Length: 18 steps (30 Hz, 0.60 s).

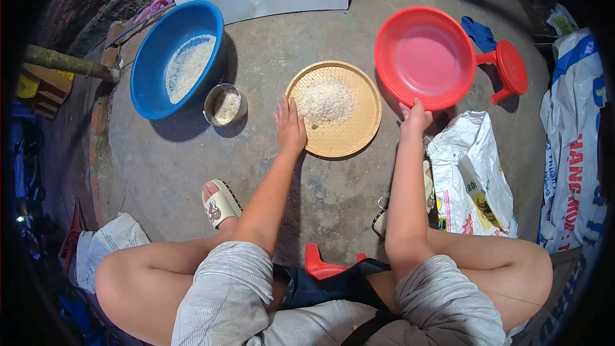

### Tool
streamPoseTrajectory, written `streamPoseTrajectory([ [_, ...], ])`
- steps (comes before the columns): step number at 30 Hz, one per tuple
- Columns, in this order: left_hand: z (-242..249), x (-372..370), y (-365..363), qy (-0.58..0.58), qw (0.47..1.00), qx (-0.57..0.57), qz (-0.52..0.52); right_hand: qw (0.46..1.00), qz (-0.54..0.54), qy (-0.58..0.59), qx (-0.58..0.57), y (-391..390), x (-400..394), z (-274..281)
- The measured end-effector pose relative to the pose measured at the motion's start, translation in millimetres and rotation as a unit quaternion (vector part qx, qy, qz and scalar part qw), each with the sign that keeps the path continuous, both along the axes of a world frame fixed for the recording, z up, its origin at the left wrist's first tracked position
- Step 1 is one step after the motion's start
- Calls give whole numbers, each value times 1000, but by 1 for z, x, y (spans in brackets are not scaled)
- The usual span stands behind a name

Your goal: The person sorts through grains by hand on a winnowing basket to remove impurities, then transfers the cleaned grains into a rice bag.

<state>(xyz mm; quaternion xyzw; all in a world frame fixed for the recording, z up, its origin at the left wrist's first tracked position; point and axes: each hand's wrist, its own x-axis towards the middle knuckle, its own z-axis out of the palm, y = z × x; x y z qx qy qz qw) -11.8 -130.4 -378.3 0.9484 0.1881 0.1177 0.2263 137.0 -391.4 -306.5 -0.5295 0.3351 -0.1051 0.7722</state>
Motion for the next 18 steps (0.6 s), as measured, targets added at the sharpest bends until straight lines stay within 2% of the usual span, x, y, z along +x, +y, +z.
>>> streamPoseTrajectory([
  [1, -1, 0, 0, -16, 1000, -12, 4, 1000, 2, -1, -1, 0, 2, -3],
  [2, -2, 1, -1, -17, 1000, -13, 6, 998, -26, 31, 54, 0, 5, -5],
  [3, -2, 2, -1, -45, 995, -75, 47, 991, -54, 63, 109, 1, 6, -10],
  [4, -2, 3, -2, -73, 984, -135, 87, 991, -53, 63, 109, 2, 5, -20],
  [6, -3, 4, -2, -79, 984, -134, 89, 992, 114, 61, -10, 8, -5, -42],
  [7, -4, 4, -2, -85, 983, -132, 91, 991, 116, 62, -11, 17, -14, -50],
  [8, -6, 4, -2, -85, 983, -133, 93, 937, 160, 70, -303, 32, -26, -61],
  [9, -7, 5, -1, -101, 979, -143, 100, 798, 189, 71, -568, 48, -39, -66],
  [11, -7, 4, 6, -116, 975, -154, 107, 785, 239, 107, -562, 79, -68, -29],
  [13, -1, -6, 35, -138, 939, -265, 172, 811, 282, 14, -513, 93, -87, -40],
  [15, -25, -22, 83, -181, 939, -248, 157, 808, 317, -23, -496, 114, -107, -51],
  [16, -5, -34, 92, -171, 963, -157, 135, 804, 352, -61, -475, 120, -110, -53],
  [18, -7, -42, 99, -149, 969, -139, 140, 785, 365, -80, -495, 113, -104, -54],
])
